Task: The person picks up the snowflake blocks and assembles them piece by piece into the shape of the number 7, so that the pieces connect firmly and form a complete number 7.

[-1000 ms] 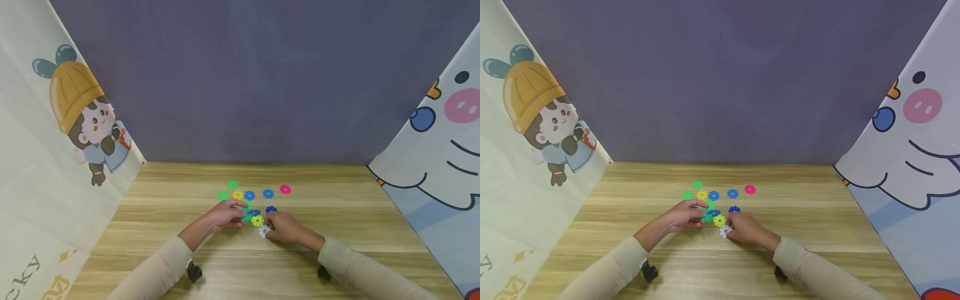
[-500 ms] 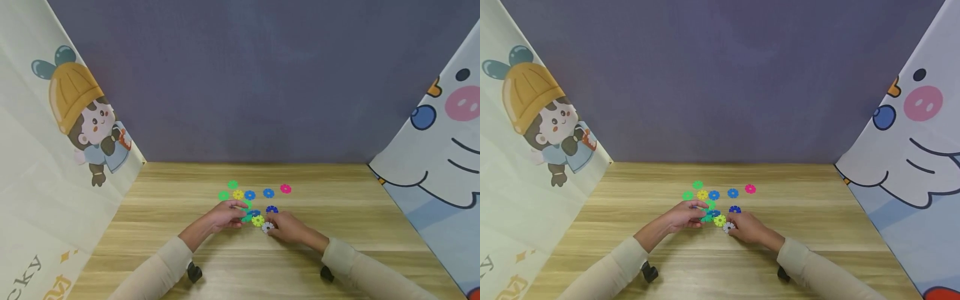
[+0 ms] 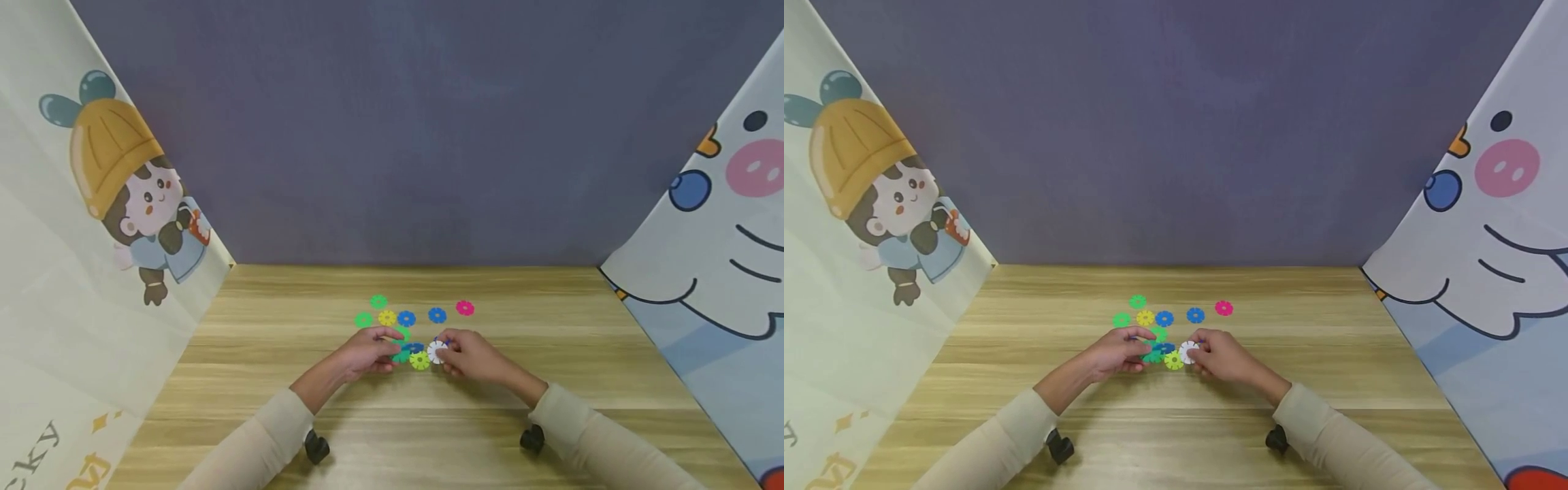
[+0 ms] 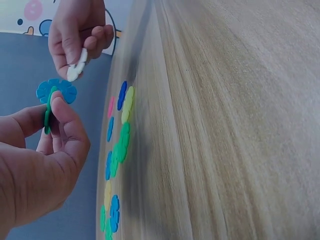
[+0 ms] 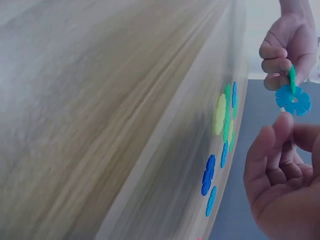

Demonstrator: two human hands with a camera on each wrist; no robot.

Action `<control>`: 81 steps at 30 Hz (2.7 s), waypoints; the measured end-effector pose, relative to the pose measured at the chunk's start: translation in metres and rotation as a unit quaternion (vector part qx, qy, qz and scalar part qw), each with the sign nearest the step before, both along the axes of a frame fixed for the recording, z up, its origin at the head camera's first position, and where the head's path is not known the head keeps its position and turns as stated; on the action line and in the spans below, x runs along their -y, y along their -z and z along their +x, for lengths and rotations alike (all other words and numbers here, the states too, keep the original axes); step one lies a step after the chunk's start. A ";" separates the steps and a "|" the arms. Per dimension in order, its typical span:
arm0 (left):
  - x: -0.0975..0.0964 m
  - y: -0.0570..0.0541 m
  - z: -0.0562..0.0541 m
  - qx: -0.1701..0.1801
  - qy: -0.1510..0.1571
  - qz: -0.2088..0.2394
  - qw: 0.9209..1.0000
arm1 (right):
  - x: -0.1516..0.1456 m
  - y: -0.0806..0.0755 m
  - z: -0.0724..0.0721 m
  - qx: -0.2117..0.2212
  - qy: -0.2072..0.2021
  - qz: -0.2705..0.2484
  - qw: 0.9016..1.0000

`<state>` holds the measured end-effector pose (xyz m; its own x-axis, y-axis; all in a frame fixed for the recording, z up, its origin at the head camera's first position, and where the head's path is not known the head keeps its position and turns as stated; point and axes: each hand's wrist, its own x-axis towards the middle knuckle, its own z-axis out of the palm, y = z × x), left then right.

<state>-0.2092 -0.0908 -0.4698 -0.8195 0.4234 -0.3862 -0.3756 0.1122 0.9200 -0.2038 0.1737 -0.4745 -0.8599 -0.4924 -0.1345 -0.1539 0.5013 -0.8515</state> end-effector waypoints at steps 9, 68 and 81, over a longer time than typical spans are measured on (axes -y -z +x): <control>-0.001 0.000 0.000 -0.003 0.000 0.003 1.000 | 0.002 -0.003 -0.001 0.074 0.029 -0.063 0.995; -0.016 -0.002 0.005 -0.073 -0.043 -0.037 0.996 | 0.006 0.001 0.002 0.133 0.046 -0.128 0.982; -0.022 -0.001 0.004 -0.064 -0.042 -0.011 0.997 | 0.003 0.002 0.003 0.126 0.039 -0.148 0.980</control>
